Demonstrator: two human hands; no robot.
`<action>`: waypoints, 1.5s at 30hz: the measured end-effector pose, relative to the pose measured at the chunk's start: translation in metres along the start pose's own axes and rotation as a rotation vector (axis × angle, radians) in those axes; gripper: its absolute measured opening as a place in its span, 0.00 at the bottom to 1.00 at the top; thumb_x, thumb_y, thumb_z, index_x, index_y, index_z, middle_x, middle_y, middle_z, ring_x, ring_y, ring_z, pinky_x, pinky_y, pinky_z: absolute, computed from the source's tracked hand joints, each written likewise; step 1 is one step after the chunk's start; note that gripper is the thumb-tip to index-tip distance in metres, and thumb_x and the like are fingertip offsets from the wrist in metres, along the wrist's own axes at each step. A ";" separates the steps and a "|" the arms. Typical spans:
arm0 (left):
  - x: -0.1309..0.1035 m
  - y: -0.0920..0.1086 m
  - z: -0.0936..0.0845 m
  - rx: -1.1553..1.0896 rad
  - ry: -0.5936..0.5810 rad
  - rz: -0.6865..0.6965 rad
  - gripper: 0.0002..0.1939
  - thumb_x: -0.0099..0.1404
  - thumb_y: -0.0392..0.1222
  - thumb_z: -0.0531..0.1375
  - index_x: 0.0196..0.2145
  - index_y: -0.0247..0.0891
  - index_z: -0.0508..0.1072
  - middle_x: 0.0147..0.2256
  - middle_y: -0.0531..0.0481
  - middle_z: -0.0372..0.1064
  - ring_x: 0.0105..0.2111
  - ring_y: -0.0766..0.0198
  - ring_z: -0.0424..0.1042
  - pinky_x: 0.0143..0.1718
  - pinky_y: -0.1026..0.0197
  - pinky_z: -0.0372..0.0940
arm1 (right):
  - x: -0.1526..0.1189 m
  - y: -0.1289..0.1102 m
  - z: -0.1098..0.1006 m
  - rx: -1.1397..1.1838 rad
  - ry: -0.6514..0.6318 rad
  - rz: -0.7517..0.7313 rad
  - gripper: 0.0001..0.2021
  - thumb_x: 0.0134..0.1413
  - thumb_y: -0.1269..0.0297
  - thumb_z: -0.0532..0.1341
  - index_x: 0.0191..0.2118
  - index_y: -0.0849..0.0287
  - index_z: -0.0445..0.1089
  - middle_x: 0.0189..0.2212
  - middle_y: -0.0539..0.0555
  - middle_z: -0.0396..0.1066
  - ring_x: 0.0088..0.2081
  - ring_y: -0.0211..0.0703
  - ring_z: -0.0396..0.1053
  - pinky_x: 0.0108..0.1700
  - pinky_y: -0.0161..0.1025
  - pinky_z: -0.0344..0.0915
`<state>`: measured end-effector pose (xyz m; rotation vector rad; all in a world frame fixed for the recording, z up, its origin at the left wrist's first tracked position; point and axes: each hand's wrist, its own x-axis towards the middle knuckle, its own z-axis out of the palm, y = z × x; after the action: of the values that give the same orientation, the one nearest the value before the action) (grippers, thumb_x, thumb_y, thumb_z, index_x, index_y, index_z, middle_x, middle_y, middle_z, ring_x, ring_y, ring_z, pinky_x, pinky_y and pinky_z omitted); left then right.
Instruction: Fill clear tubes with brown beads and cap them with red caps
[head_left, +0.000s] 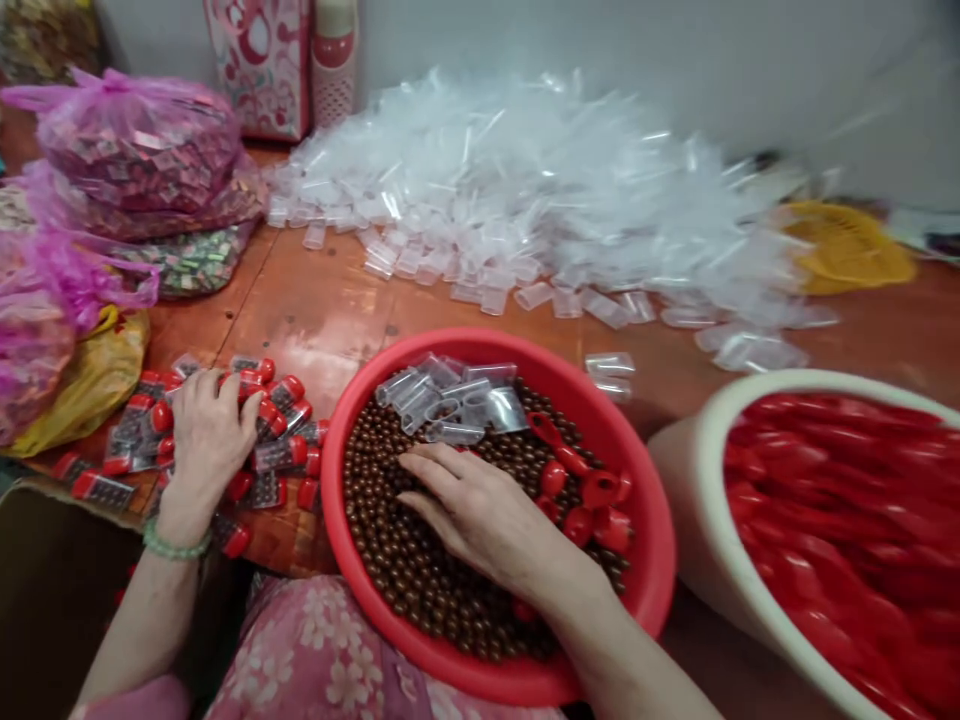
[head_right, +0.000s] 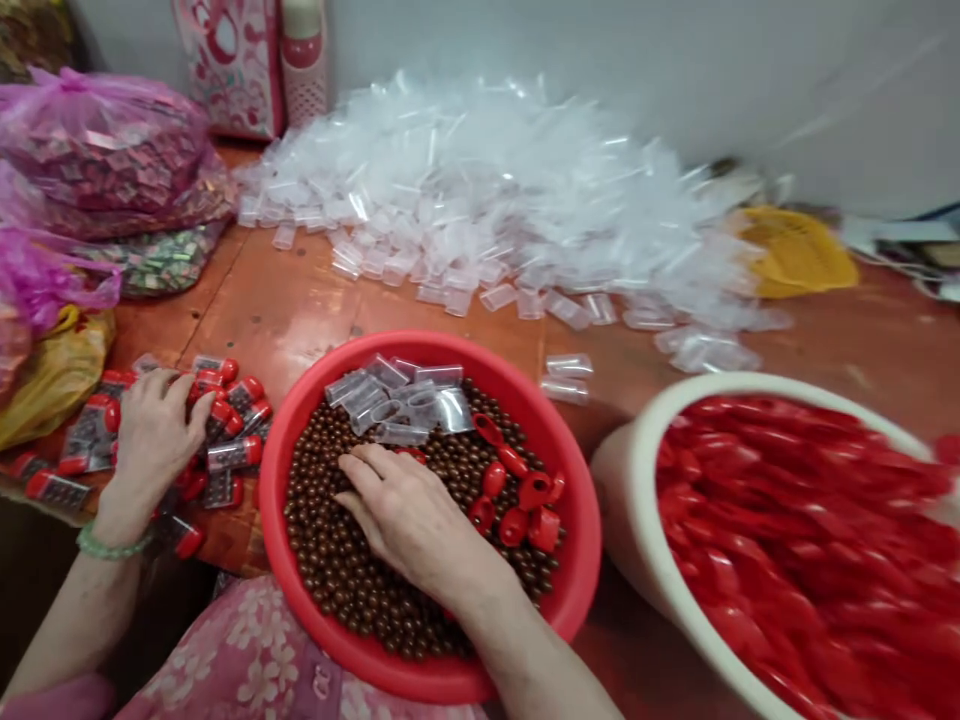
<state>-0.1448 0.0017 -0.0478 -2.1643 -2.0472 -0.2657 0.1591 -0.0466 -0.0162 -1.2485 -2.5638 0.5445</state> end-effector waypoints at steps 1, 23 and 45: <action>0.001 -0.001 0.003 -0.017 0.006 0.016 0.20 0.68 0.48 0.52 0.47 0.30 0.72 0.47 0.31 0.68 0.51 0.42 0.65 0.52 0.40 0.61 | -0.001 0.001 -0.002 0.006 0.002 0.010 0.12 0.64 0.65 0.56 0.50 0.62 0.67 0.45 0.60 0.73 0.45 0.49 0.73 0.48 0.48 0.73; -0.002 0.122 -0.026 -0.499 -0.038 0.536 0.10 0.69 0.36 0.53 0.37 0.33 0.73 0.39 0.43 0.74 0.42 0.55 0.69 0.46 0.51 0.64 | 0.020 0.054 -0.033 -0.122 0.133 0.043 0.06 0.59 0.66 0.57 0.39 0.62 0.68 0.39 0.62 0.74 0.44 0.55 0.68 0.47 0.51 0.63; 0.005 0.153 -0.012 -0.204 -0.274 0.904 0.13 0.69 0.30 0.46 0.39 0.31 0.70 0.42 0.38 0.68 0.46 0.51 0.66 0.47 0.50 0.63 | -0.013 0.015 -0.009 -0.371 -0.294 -0.059 0.15 0.53 0.83 0.51 0.40 0.63 0.71 0.37 0.64 0.75 0.42 0.53 0.73 0.48 0.50 0.70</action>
<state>0.0077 -0.0047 -0.0334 -3.1105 -0.9507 -0.0568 0.1814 -0.0461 -0.0151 -1.2762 -3.0449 0.2611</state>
